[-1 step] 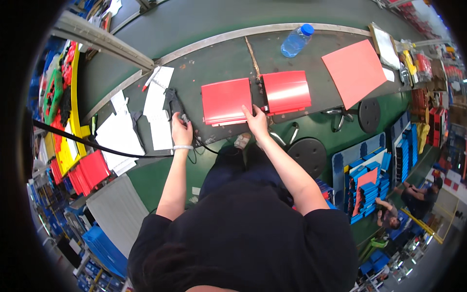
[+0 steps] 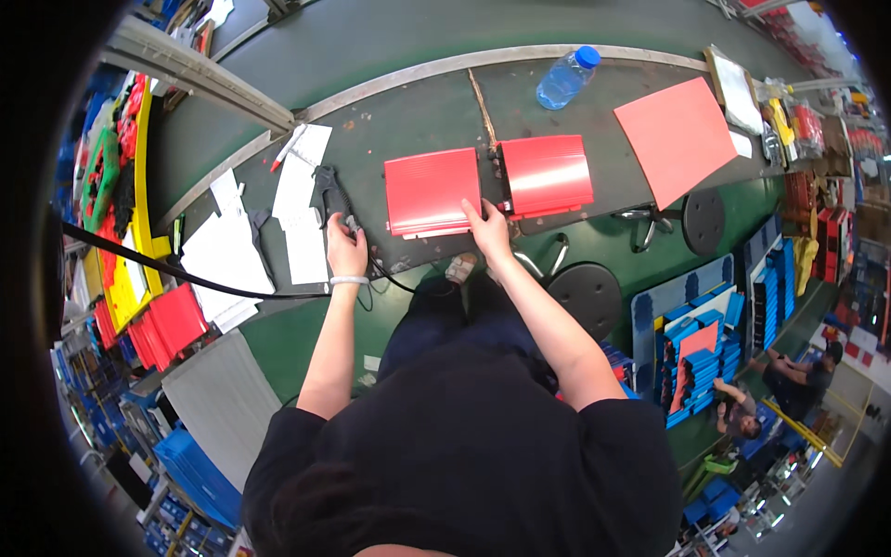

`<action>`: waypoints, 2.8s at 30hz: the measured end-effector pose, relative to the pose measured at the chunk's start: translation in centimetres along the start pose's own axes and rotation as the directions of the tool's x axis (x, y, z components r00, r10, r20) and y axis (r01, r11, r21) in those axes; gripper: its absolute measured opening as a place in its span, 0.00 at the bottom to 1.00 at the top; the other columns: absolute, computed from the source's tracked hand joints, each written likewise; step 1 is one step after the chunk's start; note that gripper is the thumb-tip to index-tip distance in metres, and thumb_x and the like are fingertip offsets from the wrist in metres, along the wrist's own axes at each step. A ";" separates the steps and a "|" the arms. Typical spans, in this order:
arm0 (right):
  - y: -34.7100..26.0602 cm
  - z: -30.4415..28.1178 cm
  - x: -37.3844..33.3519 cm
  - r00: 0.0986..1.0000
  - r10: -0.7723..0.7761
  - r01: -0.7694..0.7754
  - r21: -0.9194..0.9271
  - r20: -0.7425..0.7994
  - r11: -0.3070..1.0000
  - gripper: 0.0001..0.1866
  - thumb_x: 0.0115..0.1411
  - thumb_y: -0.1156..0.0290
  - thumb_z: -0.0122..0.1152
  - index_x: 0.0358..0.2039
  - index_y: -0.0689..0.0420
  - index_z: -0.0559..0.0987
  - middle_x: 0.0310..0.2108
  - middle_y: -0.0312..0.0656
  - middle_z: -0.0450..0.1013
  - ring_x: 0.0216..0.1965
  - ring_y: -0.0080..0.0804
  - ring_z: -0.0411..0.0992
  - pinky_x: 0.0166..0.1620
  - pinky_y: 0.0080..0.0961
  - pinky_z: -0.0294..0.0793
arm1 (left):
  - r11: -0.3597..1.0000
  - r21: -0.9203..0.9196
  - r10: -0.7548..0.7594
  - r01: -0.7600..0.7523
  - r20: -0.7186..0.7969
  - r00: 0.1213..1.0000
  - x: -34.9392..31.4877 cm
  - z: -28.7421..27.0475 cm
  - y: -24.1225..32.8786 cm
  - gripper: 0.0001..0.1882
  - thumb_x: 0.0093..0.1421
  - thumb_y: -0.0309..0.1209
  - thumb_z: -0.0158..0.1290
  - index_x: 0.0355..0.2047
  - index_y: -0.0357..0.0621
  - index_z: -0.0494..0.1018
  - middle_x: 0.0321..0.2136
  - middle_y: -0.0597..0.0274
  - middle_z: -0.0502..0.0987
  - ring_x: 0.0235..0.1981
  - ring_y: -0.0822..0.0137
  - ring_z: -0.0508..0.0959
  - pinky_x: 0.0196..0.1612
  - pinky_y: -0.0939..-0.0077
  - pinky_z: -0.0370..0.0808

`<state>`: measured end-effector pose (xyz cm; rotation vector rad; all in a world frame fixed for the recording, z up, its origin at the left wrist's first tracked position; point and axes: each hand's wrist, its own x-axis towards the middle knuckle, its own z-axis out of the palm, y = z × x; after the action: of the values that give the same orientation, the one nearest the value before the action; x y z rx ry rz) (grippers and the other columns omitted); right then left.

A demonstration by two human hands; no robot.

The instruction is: The recorder cleans red power inverter housings with a cloth and then precisely applies labels to the top surface.

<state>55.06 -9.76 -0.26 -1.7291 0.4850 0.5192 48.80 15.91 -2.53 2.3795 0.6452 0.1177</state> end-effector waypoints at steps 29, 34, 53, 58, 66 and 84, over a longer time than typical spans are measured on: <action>4.9 -6.4 -4.6 0.840 -0.171 0.299 -0.178 0.515 0.937 0.15 0.60 0.59 0.55 0.38 0.59 0.77 0.31 0.41 0.77 0.33 0.32 0.75 0.39 0.28 0.72 | 0.897 -0.411 -0.253 0.164 -0.170 0.953 -1.1 -3.8 -2.3 0.36 0.59 0.41 0.54 0.60 0.31 0.55 0.56 0.42 0.63 0.58 0.57 0.64 0.59 0.66 0.60; 10.0 -11.5 -5.0 0.854 0.007 0.395 -0.657 0.520 0.643 0.16 0.56 0.56 0.55 0.38 0.54 0.78 0.36 0.43 0.76 0.40 0.41 0.74 0.45 0.36 0.72 | 0.978 -0.197 -0.067 0.076 0.055 0.996 -2.7 -3.8 0.2 0.23 0.60 0.38 0.54 0.49 0.33 0.69 0.46 0.48 0.72 0.49 0.60 0.71 0.54 0.70 0.66; 14.6 -15.5 -14.3 0.951 -0.141 0.295 -0.676 0.274 0.675 0.12 0.56 0.58 0.57 0.29 0.53 0.78 0.49 0.38 0.70 0.54 0.41 0.64 0.55 0.34 0.65 | 0.912 0.155 0.165 -0.379 0.707 0.687 -7.2 11.4 -5.7 0.27 0.54 0.45 0.54 0.50 0.43 0.71 0.50 0.48 0.72 0.52 0.51 0.71 0.55 0.64 0.67; 11.7 -18.5 -14.4 0.948 -0.204 0.314 -0.595 0.246 0.740 0.11 0.57 0.63 0.54 0.32 0.57 0.79 0.49 0.41 0.72 0.53 0.43 0.65 0.56 0.34 0.64 | 0.963 0.047 0.189 -0.267 0.589 0.785 -8.0 10.5 -2.8 0.19 0.53 0.41 0.55 0.41 0.41 0.76 0.39 0.50 0.78 0.42 0.51 0.77 0.46 0.62 0.72; 7.9 -23.4 -8.7 0.973 -0.192 0.080 -0.597 -0.126 0.798 0.15 0.56 0.59 0.56 0.38 0.55 0.79 0.38 0.47 0.76 0.43 0.44 0.74 0.47 0.36 0.72 | 0.986 -0.001 0.147 -0.164 0.453 0.879 -9.0 10.3 -2.9 0.13 0.53 0.35 0.56 0.34 0.37 0.77 0.30 0.49 0.79 0.35 0.53 0.79 0.41 0.64 0.74; 3.1 -56.1 19.4 0.719 -0.209 0.185 -0.107 -0.663 0.977 0.12 0.60 0.71 0.48 0.41 0.63 0.74 0.33 0.40 0.76 0.36 0.26 0.73 0.42 0.23 0.71 | 0.875 0.449 -0.272 -0.183 0.766 0.582 -10.2 12.5 21.6 0.17 0.53 0.43 0.51 0.29 0.42 0.80 0.28 0.46 0.78 0.34 0.50 0.79 0.43 0.62 0.74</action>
<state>73.79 -66.12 -3.09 -1.9508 0.7887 -0.2912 52.03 -10.48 2.05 2.4820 0.2697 -1.2704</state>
